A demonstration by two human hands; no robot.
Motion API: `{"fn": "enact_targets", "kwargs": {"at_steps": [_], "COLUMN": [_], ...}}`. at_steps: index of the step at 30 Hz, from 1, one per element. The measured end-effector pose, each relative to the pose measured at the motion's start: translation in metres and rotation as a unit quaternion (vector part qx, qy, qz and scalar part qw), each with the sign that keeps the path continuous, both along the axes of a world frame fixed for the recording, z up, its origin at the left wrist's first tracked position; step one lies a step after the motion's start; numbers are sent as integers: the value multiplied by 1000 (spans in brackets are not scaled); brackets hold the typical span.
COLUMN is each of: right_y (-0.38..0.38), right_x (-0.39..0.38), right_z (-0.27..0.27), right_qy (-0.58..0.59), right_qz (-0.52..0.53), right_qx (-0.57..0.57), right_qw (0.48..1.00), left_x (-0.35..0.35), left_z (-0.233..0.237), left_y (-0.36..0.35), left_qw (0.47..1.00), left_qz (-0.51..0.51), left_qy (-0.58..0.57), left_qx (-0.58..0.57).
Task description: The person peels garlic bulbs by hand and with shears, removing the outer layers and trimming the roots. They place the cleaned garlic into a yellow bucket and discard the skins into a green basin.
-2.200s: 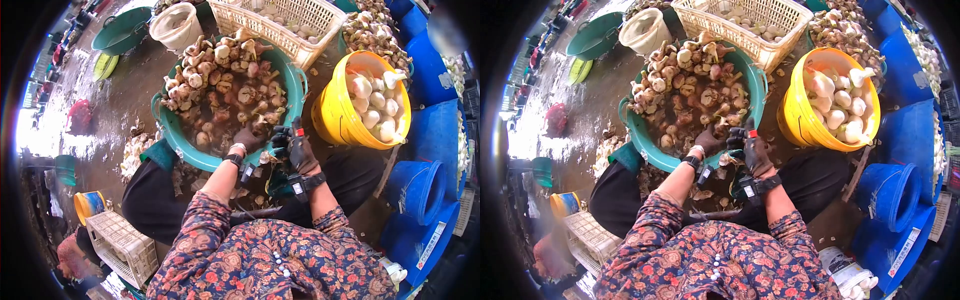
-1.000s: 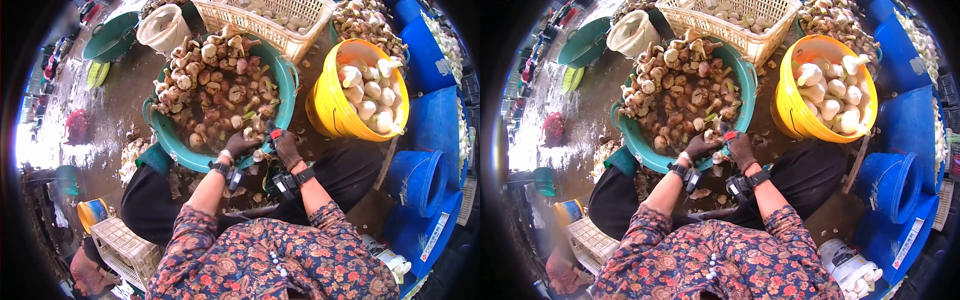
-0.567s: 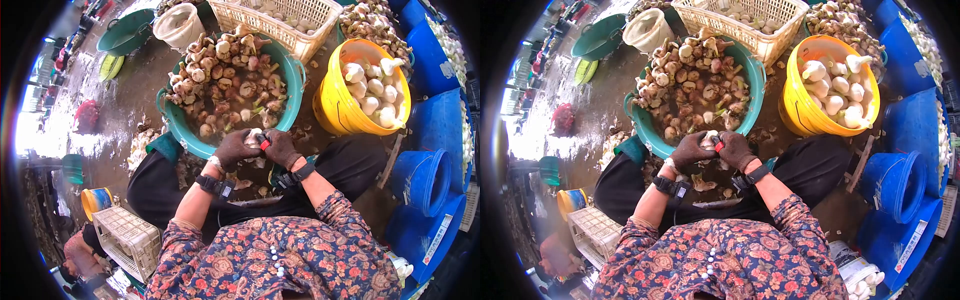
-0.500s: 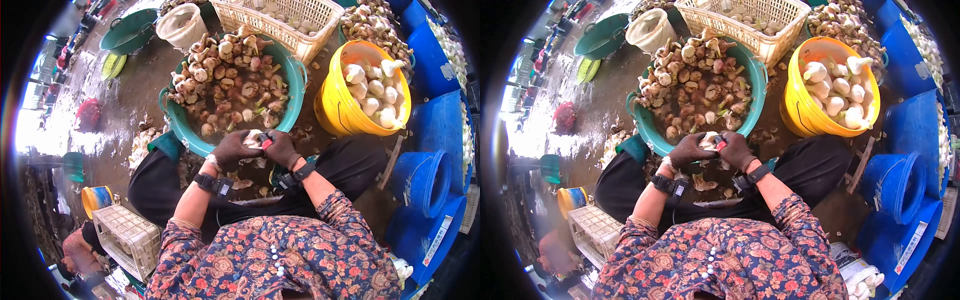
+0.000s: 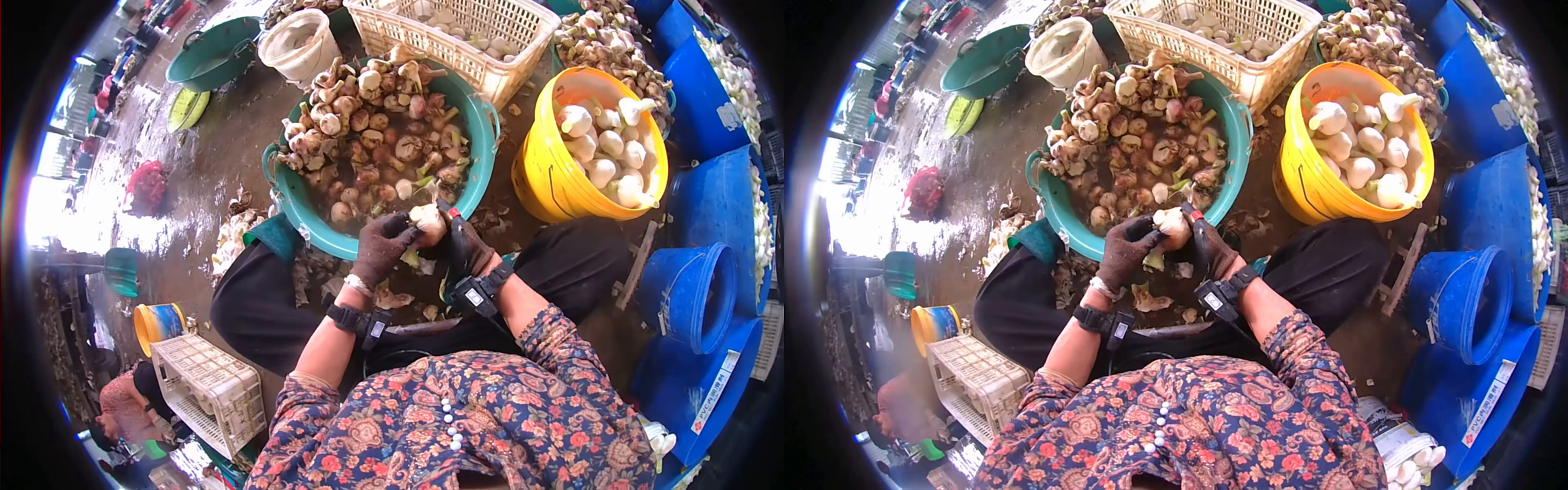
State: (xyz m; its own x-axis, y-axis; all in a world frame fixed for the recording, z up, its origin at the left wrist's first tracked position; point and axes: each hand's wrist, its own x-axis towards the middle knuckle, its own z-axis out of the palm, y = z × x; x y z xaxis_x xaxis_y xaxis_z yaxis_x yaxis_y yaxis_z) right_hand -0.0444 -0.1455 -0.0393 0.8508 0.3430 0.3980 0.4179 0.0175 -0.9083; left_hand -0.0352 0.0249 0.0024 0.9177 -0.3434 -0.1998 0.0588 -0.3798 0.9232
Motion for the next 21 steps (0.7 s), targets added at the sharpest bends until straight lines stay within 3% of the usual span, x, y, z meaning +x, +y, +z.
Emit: {"fn": "enact_targets", "kwargs": {"at_steps": [1, 2, 3, 5, 6, 8, 10, 12, 13, 14, 15, 16, 17, 18, 19, 21], "right_y": [0, 1, 4, 11, 13, 15, 7, 3, 4, 4, 6, 5, 3, 3, 3, 5], "right_x": [-7, -11, -9, -5, -7, -12, -13, -12, -11, -11, -17, -14, -12, -12, -12, -12], "right_z": [3, 3, -4, -24, -14, 18, 17, 16, 14, 13, 30, 29, 26, 23, 21, 14], "right_qy": [287, 535, 536, 456, 457, 548, 545, 541, 478, 413, 444, 442, 510, 576, 585, 578], "right_qz": [45, 84, 85, 70, 70, 12, 50, 88, 109, 129, 42, 44, 35, 24, 2, 27], "right_qx": [218, 406, 407, 328, 327, 427, 429, 429, 452, 473, 426, 428, 440, 448, 404, 387], "right_qw": [932, 736, 735, 825, 824, 719, 719, 718, 745, 768, 787, 787, 738, 683, 703, 718], "left_x": [-1, -2, -2, -1, 0, 2, 6, 22, 26, 33, 26, 19, 17, 13, 7, -1], "left_z": [-4, -8, -8, -8, -8, -9, -10, -23, -13, -37, -36, -36, -36, -23, -12, -1], "left_y": [-1, -1, -2, -4, -4, -4, 2, 24, 33, 54, 52, 51, 49, 38, 25, -1], "left_qw": [999, 998, 998, 998, 998, 996, 997, 984, 963, 926, 923, 911, 910, 975, 991, 994], "left_qz": [25, 51, 52, 54, 55, 74, 70, 176, 167, 96, 106, 114, 113, 120, 124, 100], "left_qy": [1, 3, 3, -36, -34, 20, -7, 11, -15, -54, -151, -247, -246, -122, 8, -27], "left_qx": [-19, -39, -37, 12, 11, -44, -36, 34, 210, 362, 337, 310, 314, 139, -45, -29]}}
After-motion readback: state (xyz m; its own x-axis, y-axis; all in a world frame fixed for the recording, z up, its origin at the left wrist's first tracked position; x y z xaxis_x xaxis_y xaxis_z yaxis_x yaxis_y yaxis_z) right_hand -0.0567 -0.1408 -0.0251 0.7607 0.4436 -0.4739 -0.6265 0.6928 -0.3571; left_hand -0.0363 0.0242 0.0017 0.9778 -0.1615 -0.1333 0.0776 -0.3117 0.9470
